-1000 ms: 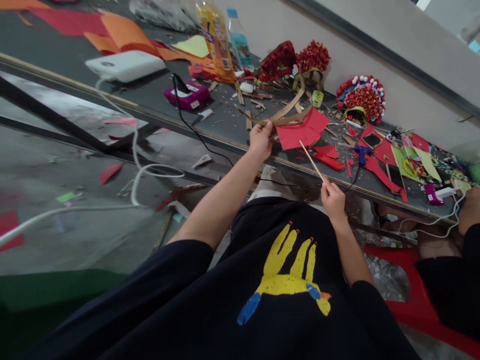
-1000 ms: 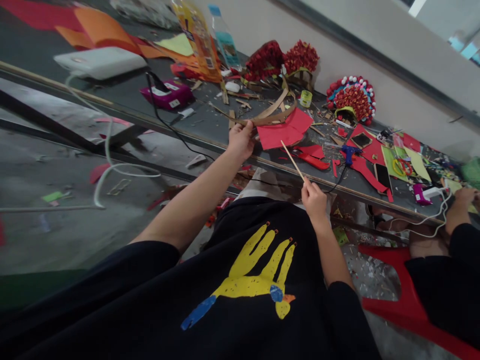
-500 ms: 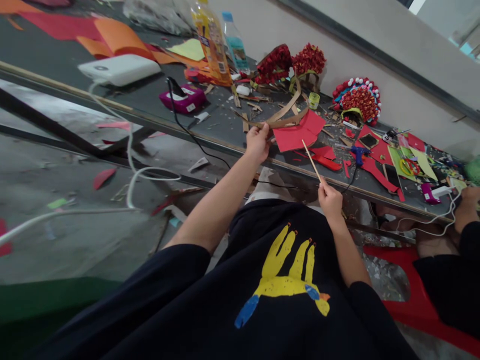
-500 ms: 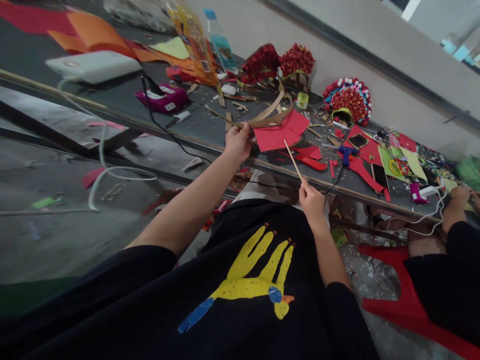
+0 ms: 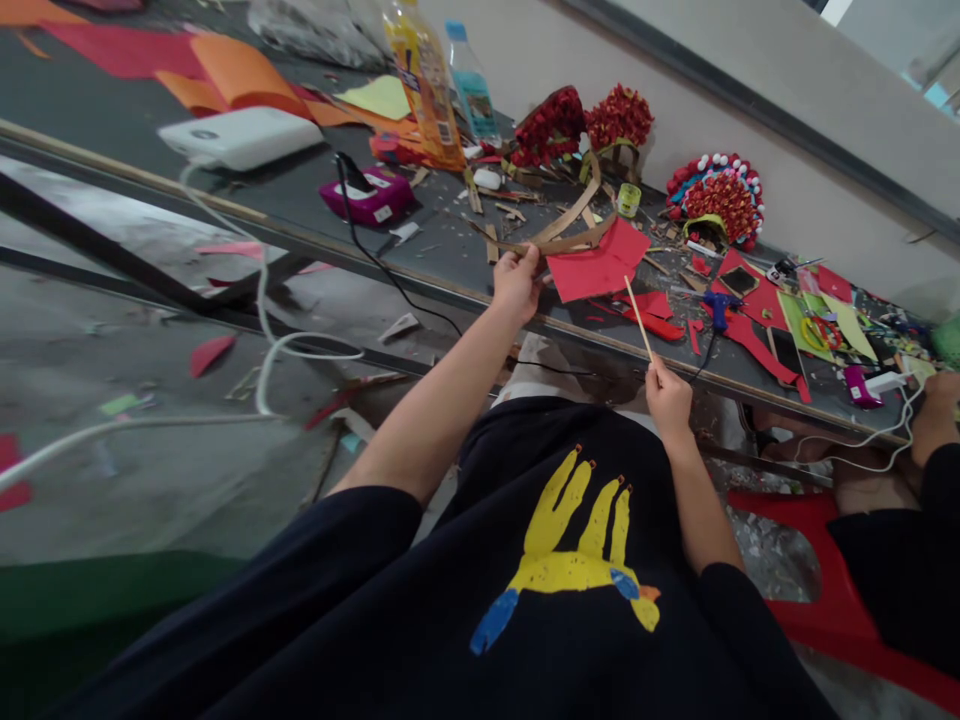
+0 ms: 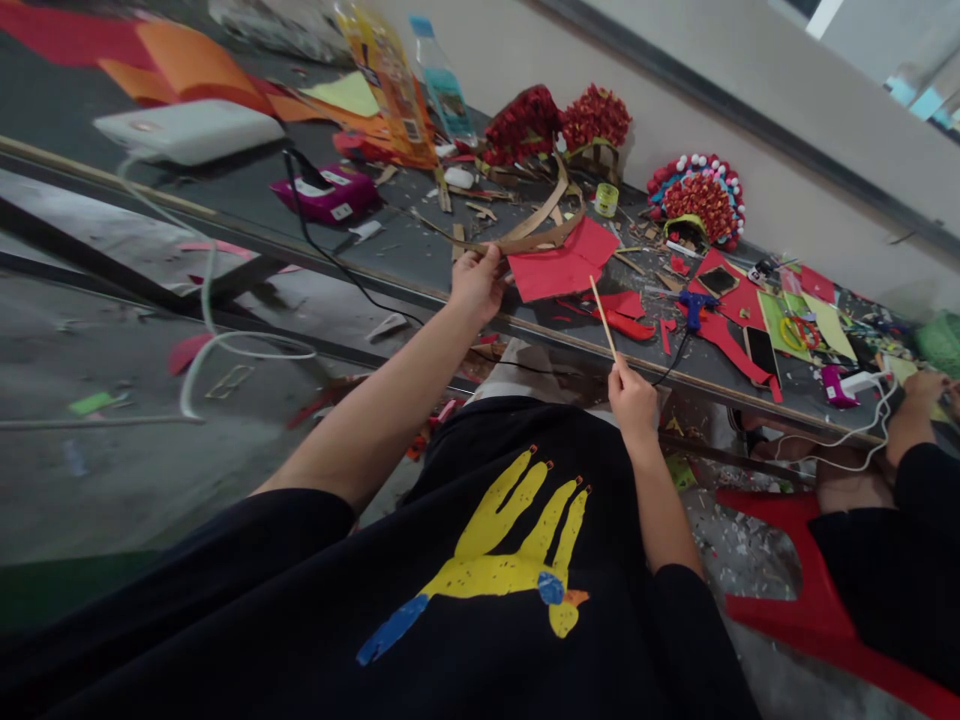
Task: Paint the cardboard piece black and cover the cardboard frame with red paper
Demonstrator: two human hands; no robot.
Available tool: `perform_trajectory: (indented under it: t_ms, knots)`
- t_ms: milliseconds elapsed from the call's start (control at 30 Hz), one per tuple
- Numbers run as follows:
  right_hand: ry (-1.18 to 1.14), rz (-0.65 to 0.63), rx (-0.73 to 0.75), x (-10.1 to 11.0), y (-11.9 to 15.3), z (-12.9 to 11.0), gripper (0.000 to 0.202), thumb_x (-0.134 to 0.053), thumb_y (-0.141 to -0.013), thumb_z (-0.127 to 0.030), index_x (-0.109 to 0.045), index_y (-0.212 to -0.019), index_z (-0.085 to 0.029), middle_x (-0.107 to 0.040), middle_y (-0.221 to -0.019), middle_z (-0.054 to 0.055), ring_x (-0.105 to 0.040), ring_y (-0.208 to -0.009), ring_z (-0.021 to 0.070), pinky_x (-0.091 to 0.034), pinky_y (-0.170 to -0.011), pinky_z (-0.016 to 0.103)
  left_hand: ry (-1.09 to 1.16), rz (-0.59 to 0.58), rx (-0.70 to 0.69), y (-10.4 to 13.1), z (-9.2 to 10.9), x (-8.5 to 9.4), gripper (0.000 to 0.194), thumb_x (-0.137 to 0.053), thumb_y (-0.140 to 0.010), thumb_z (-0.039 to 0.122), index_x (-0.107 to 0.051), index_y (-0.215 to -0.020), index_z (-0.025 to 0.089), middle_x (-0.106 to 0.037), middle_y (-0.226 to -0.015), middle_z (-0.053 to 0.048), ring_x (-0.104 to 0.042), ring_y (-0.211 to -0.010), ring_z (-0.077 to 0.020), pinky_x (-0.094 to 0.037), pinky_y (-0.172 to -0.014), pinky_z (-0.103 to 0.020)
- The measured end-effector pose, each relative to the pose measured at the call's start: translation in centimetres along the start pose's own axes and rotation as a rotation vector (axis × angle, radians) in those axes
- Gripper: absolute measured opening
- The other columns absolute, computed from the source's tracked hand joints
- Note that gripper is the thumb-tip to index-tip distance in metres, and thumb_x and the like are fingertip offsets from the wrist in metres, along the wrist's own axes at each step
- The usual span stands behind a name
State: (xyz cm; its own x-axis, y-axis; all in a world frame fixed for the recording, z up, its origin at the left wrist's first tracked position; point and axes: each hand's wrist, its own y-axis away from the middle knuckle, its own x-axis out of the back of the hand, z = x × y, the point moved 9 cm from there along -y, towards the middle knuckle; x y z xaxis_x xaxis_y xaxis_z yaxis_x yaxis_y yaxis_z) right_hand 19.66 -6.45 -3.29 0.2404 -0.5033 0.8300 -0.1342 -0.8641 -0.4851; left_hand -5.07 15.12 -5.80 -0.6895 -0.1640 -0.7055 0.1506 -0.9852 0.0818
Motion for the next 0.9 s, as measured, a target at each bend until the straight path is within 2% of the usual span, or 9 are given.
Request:
perform_trajectory:
  t_ms: [133,333,467,633,767,900]
  knots:
    - [0.0,-0.012,0.077,-0.3,0.5,-0.5,0.037,-0.043,-0.096,-0.026,-0.07,-0.119,-0.017,-0.076,-0.081,0.01,-0.069,-0.069,0.0158,-0.046,-0.066,0.022,0.008,-0.006,0.0,-0.1,0.0,0.0,0.017,-0.07,-0.083,0.021,-0.053,-0.081,0.022,-0.066,-0.07,0.005,-0.069,-0.069,-0.0103,-0.054,-0.069,-0.02]
    - [0.039,0.049,0.049,0.5,0.1,0.5,0.038,-0.041,-0.097,-0.026,-0.071,-0.118,-0.017,-0.077,-0.085,0.01,-0.07,-0.071,0.0169,-0.045,-0.066,0.023,-0.014,-0.006,-0.005,-0.2,-0.1,0.0,0.016,-0.069,-0.084,0.021,-0.053,-0.08,0.023,-0.067,-0.068,0.005,-0.066,-0.063,-0.0087,-0.052,-0.059,-0.016]
    - [0.048,0.012,0.106,0.4,0.0,0.3,0.036,-0.044,-0.096,-0.027,-0.071,-0.119,-0.019,-0.077,-0.083,0.008,-0.07,-0.07,0.0155,-0.045,-0.066,0.022,-0.003,-0.016,-0.015,-0.3,-0.1,0.0,0.014,-0.065,-0.086,0.019,-0.053,-0.081,0.022,-0.068,-0.07,0.004,-0.068,-0.067,-0.0097,-0.054,-0.065,-0.018]
    - [0.075,0.034,0.061,0.9,-0.1,1.4,0.037,-0.043,-0.096,-0.024,-0.07,-0.12,-0.017,-0.077,-0.092,0.01,-0.07,-0.075,0.0158,-0.045,-0.066,0.022,-0.02,-0.023,-0.023,-0.5,-0.3,0.2,0.014,-0.068,-0.084,0.022,-0.054,-0.082,0.022,-0.067,-0.072,0.004,-0.069,-0.073,-0.0118,-0.054,-0.07,-0.022]
    - [0.076,-0.022,0.116,0.4,0.1,1.0,0.036,-0.044,-0.096,-0.025,-0.07,-0.12,-0.019,-0.077,-0.086,0.009,-0.069,-0.07,0.0143,-0.043,-0.064,0.021,-0.012,-0.022,-0.026,-0.7,-0.3,0.3,0.014,-0.068,-0.084,0.021,-0.054,-0.082,0.022,-0.066,-0.072,0.004,-0.069,-0.069,-0.0116,-0.055,-0.07,-0.023]
    - [0.089,0.021,0.073,0.7,0.2,1.3,0.037,-0.042,-0.097,-0.025,-0.07,-0.12,-0.017,-0.077,-0.088,0.01,-0.069,-0.072,0.0151,-0.043,-0.065,0.022,-0.016,-0.03,-0.025,-0.7,-0.3,0.2,0.018,-0.07,-0.083,0.023,-0.052,-0.081,0.022,-0.068,-0.073,0.003,-0.07,-0.072,-0.0122,-0.055,-0.07,-0.022]
